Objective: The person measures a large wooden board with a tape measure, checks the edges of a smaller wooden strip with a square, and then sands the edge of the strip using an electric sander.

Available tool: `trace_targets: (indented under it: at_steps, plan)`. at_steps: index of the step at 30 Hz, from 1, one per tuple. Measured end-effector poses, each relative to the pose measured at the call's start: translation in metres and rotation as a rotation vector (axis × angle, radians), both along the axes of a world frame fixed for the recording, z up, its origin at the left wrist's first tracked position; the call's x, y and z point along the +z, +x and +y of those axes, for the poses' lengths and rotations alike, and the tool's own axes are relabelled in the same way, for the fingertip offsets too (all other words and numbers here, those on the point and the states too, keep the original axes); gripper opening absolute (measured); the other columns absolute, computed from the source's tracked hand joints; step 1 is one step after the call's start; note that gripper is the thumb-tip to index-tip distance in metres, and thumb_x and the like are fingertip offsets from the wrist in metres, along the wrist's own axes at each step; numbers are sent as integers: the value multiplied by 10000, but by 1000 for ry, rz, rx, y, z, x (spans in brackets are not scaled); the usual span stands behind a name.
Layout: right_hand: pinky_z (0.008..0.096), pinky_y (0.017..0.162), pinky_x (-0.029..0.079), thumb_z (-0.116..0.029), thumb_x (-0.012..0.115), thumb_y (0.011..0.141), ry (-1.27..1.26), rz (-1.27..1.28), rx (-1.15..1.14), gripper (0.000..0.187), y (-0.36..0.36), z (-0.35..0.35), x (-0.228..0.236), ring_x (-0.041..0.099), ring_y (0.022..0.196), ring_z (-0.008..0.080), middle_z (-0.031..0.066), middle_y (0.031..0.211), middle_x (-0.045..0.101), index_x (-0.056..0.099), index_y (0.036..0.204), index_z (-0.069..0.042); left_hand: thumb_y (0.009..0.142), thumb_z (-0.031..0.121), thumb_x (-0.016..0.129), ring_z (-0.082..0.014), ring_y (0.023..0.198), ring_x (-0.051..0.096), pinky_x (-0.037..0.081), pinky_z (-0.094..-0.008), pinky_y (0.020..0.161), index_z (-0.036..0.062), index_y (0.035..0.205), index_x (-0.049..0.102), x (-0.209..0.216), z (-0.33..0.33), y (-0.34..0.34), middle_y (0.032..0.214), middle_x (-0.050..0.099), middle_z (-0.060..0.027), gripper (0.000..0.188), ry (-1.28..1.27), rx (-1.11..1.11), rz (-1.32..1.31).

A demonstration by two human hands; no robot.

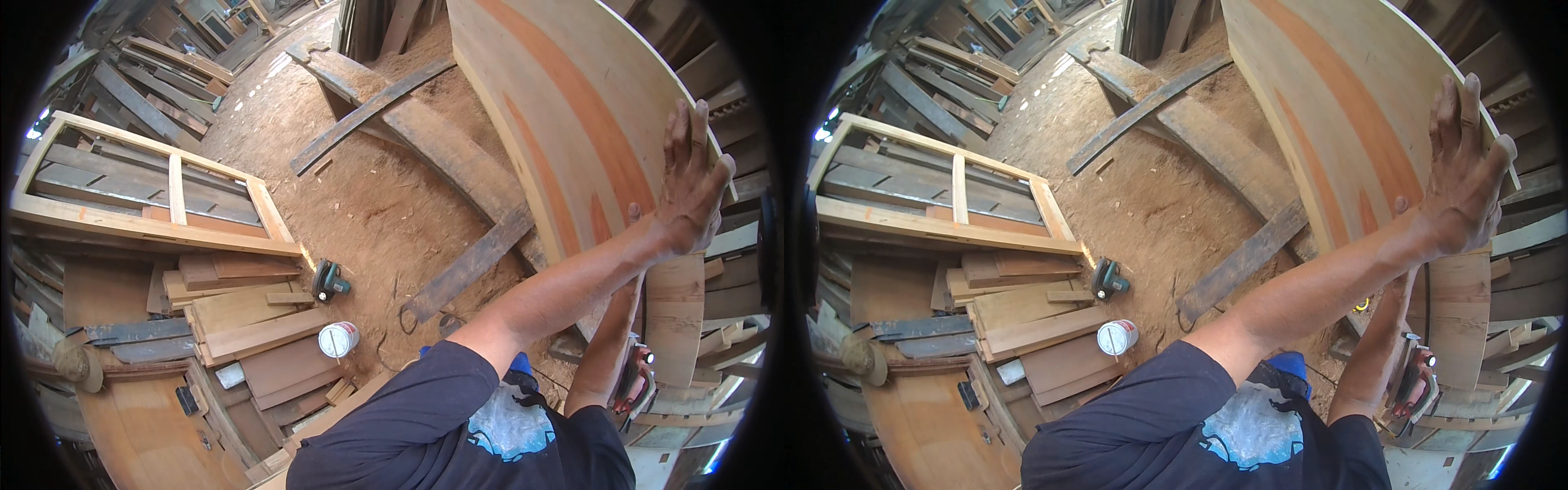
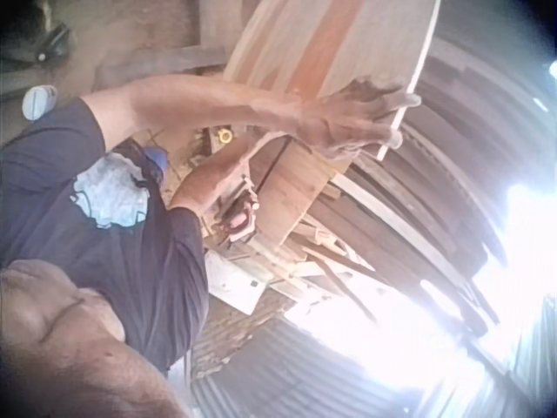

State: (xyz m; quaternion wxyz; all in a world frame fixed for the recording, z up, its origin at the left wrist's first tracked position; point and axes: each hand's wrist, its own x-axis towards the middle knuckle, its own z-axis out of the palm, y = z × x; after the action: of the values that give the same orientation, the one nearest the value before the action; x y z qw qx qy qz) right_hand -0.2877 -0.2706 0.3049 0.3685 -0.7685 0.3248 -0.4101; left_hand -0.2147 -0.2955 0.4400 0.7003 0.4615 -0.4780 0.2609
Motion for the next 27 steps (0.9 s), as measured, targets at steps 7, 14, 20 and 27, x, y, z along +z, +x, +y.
trace_targets:
  at_steps: [7,14,20,27]
  plan:
    - [383,939,445,-231,689,862,1,-17,-5,514,0,-3,-1,571,1026,231,140,1213,610,528,1300,-17,589,-20,724,-628,1365,122,182,-691,1071,46,1082,456,1,5,0,1510,70,-394,565,34,-17,13]
    - [376,926,448,-217,688,864,2,-50,46,483,12,-5,3,573,1009,219,135,1192,620,544,1278,-13,559,-27,721,-622,1357,151,197,-695,1061,44,1047,472,2,11,7,1514,83,-385,552,18,-20,0]
    - [370,915,451,-204,687,867,-2,-63,45,458,-3,-15,1,574,995,208,131,1174,629,557,1260,-9,573,-65,691,-632,1355,145,191,-717,1049,35,1038,484,-2,-16,-10,1509,85,-390,519,-57,-2,26]
    - [363,903,455,-190,686,869,-46,-132,136,428,14,-17,7,576,978,195,126,1152,638,573,1238,-4,567,-43,691,-643,1353,127,162,-723,1058,13,1049,517,1,8,4,1480,109,-418,516,38,51,-3]
